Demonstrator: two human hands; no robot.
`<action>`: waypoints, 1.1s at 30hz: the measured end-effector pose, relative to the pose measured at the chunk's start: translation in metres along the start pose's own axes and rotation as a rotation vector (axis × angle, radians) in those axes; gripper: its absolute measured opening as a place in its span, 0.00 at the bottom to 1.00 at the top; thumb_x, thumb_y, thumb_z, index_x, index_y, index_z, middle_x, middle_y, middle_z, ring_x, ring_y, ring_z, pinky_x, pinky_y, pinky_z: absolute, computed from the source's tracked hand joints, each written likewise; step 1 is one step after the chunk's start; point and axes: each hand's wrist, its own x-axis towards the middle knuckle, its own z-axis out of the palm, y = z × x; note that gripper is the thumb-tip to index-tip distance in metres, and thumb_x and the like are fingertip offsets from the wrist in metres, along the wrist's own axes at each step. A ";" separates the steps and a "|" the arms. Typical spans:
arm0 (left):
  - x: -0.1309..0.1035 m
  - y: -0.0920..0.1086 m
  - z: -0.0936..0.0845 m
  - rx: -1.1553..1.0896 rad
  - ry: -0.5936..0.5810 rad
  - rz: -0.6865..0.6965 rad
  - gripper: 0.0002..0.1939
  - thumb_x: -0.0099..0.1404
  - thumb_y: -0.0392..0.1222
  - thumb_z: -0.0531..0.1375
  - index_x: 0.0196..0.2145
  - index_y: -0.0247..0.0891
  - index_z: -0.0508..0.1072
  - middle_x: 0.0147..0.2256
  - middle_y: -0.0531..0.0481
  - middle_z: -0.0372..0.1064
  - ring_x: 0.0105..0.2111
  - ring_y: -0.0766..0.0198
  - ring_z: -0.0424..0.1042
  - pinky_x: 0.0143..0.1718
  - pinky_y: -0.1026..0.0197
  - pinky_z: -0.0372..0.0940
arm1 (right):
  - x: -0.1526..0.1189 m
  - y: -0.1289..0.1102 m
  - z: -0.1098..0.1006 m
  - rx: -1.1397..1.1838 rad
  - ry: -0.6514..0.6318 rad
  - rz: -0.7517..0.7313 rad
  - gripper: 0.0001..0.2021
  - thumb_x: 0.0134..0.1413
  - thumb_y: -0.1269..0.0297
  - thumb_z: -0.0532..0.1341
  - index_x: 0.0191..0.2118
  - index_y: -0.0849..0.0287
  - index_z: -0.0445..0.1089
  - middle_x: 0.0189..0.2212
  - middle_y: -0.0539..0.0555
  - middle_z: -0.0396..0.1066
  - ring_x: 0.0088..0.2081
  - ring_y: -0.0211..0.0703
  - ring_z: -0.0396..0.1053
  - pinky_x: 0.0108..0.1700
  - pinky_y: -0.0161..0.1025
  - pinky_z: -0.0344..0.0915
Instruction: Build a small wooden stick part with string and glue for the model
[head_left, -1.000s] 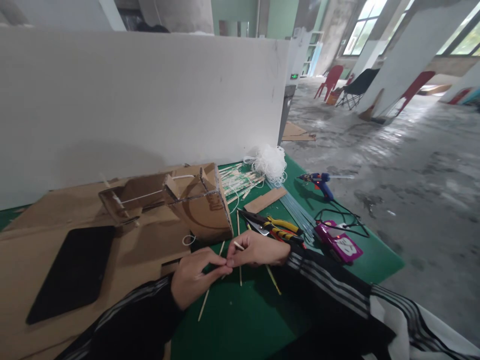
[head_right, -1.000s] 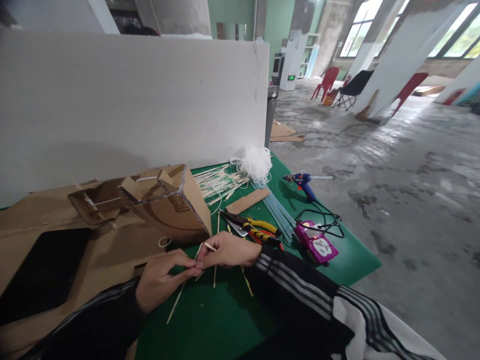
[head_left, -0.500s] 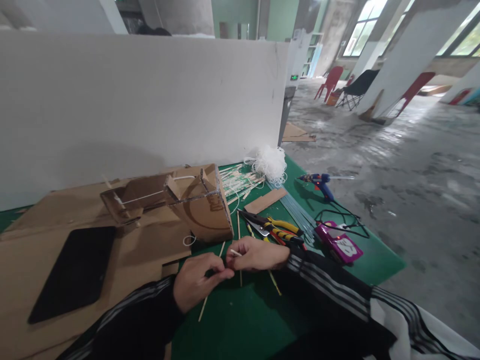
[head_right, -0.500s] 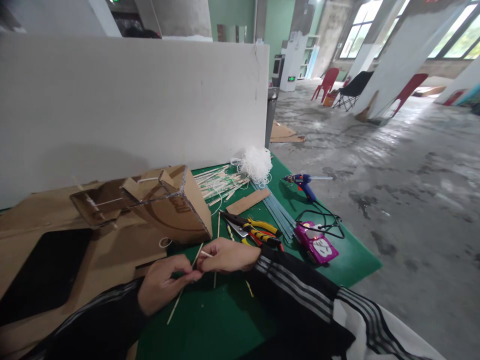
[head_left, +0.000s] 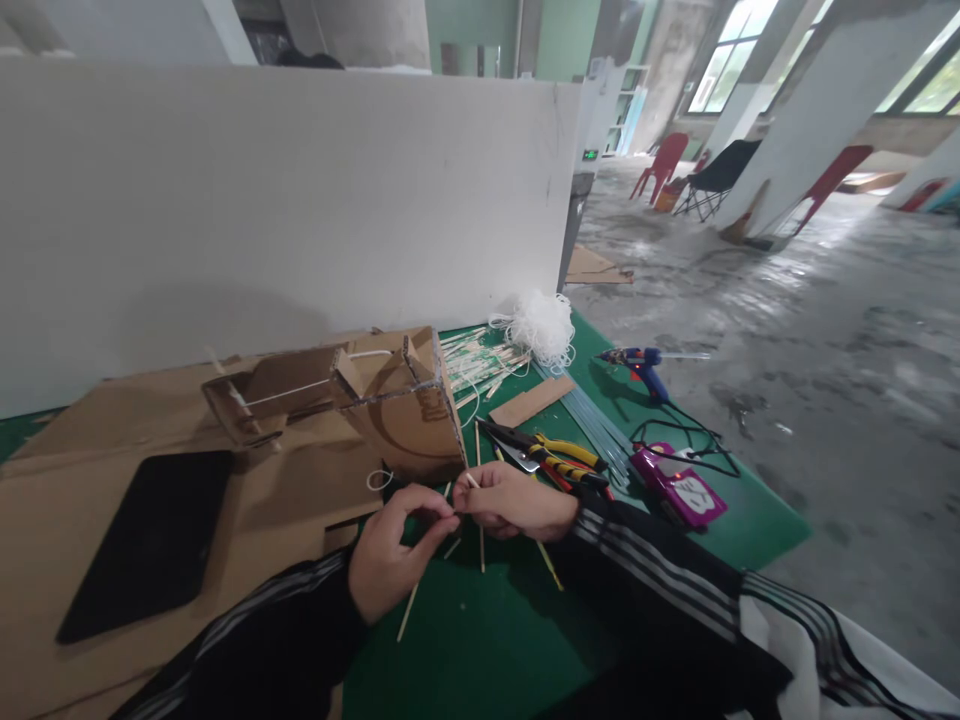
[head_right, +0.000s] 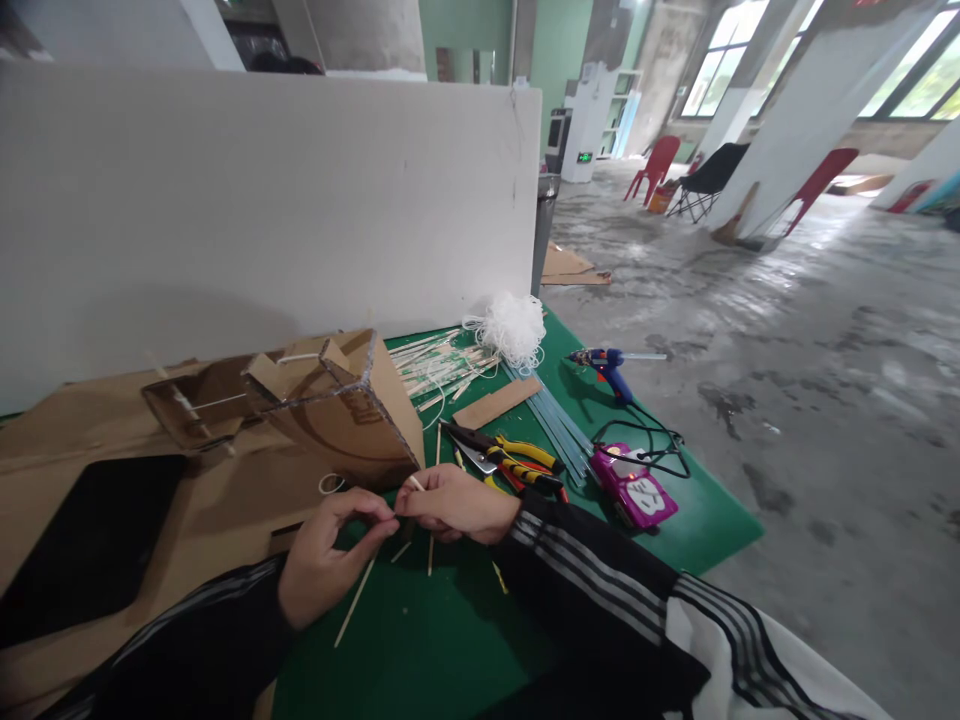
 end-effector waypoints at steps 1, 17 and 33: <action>0.000 0.000 0.000 0.003 0.019 -0.010 0.08 0.62 0.37 0.62 0.39 0.40 0.67 0.32 0.53 0.72 0.30 0.65 0.74 0.33 0.63 0.70 | 0.000 0.001 0.000 0.003 0.004 -0.003 0.10 0.51 0.60 0.64 0.29 0.59 0.64 0.12 0.37 0.52 0.12 0.26 0.42 0.13 0.25 0.42; 0.001 0.004 -0.001 0.158 0.179 -0.072 0.05 0.60 0.40 0.65 0.35 0.40 0.73 0.31 0.52 0.76 0.31 0.63 0.76 0.35 0.61 0.71 | 0.001 0.002 0.005 -0.054 0.141 -0.051 0.14 0.49 0.54 0.66 0.31 0.60 0.66 0.12 0.38 0.54 0.12 0.25 0.45 0.13 0.25 0.43; 0.014 0.008 -0.015 0.200 -0.010 0.163 0.04 0.62 0.35 0.64 0.32 0.40 0.71 0.29 0.52 0.74 0.31 0.64 0.74 0.34 0.62 0.68 | -0.006 0.001 0.011 -0.567 0.242 -0.327 0.03 0.53 0.67 0.60 0.31 0.61 0.67 0.22 0.45 0.62 0.24 0.31 0.55 0.25 0.29 0.52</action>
